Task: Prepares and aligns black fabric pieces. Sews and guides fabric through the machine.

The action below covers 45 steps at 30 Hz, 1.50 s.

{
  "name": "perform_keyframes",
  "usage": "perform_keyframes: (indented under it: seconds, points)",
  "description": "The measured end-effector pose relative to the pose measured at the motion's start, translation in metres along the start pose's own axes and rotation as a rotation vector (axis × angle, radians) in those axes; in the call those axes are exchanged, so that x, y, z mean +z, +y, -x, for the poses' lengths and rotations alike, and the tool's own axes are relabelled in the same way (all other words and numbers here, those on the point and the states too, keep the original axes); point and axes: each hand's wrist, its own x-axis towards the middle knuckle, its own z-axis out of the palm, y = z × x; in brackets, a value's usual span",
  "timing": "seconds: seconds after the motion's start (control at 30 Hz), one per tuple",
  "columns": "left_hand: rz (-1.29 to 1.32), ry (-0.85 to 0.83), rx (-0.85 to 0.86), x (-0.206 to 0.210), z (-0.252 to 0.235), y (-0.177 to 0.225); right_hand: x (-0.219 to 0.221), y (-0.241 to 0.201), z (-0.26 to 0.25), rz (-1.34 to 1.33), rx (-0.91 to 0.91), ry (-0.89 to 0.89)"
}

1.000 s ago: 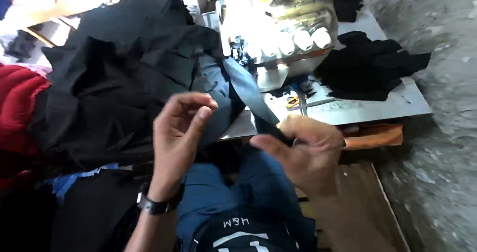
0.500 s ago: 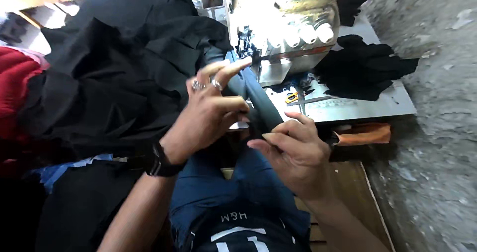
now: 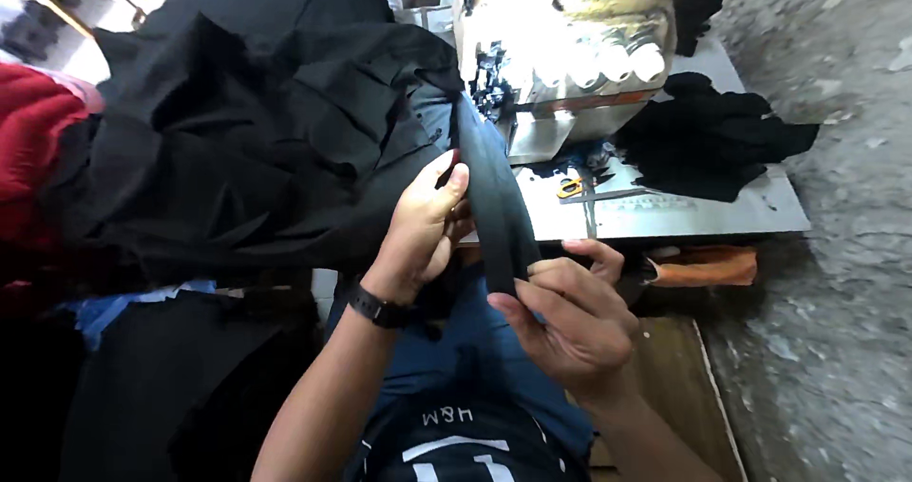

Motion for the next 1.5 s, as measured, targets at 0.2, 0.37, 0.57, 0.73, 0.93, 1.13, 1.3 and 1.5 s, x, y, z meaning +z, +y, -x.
perform_keyframes:
  seconds: [0.2, 0.37, 0.57, 0.73, 0.93, 1.13, 1.3, 1.5]
  points:
    - [-0.056, 0.074, 0.087, 0.004, 0.000, 0.007, 0.003, 0.009, 0.001, -0.372, 0.857, -0.169]
    - [-0.025, 0.002, 0.039, 0.003, -0.005, 0.007, -0.014, 0.000, -0.007, -0.329, 0.740, -0.277]
    - [0.166, 0.090, 0.068, 0.007, -0.033, 0.001, -0.015, -0.002, -0.003, -0.261, 0.689, -0.273]
    - [0.190, 0.114, 0.091, 0.008, -0.032, -0.002, -0.015, -0.005, -0.002, -0.236, 0.655, -0.321]
    - [0.111, 0.140, 0.108, 0.007, -0.024, -0.005, -0.017, -0.002, 0.000, -0.244, 0.621, -0.361]
    - [0.022, 0.083, 0.035, 0.006, -0.015, 0.005, -0.019, 0.001, -0.004, -0.348, 0.593, -0.335]
    - [0.014, 0.086, 0.042, -0.003, -0.075, 0.050, -0.020, 0.005, -0.022, -0.488, 0.591, -0.287]
    - [-0.078, 0.209, -0.012, -0.012, -0.112, 0.065, -0.009, 0.017, -0.019, -0.554, 0.627, -0.292]
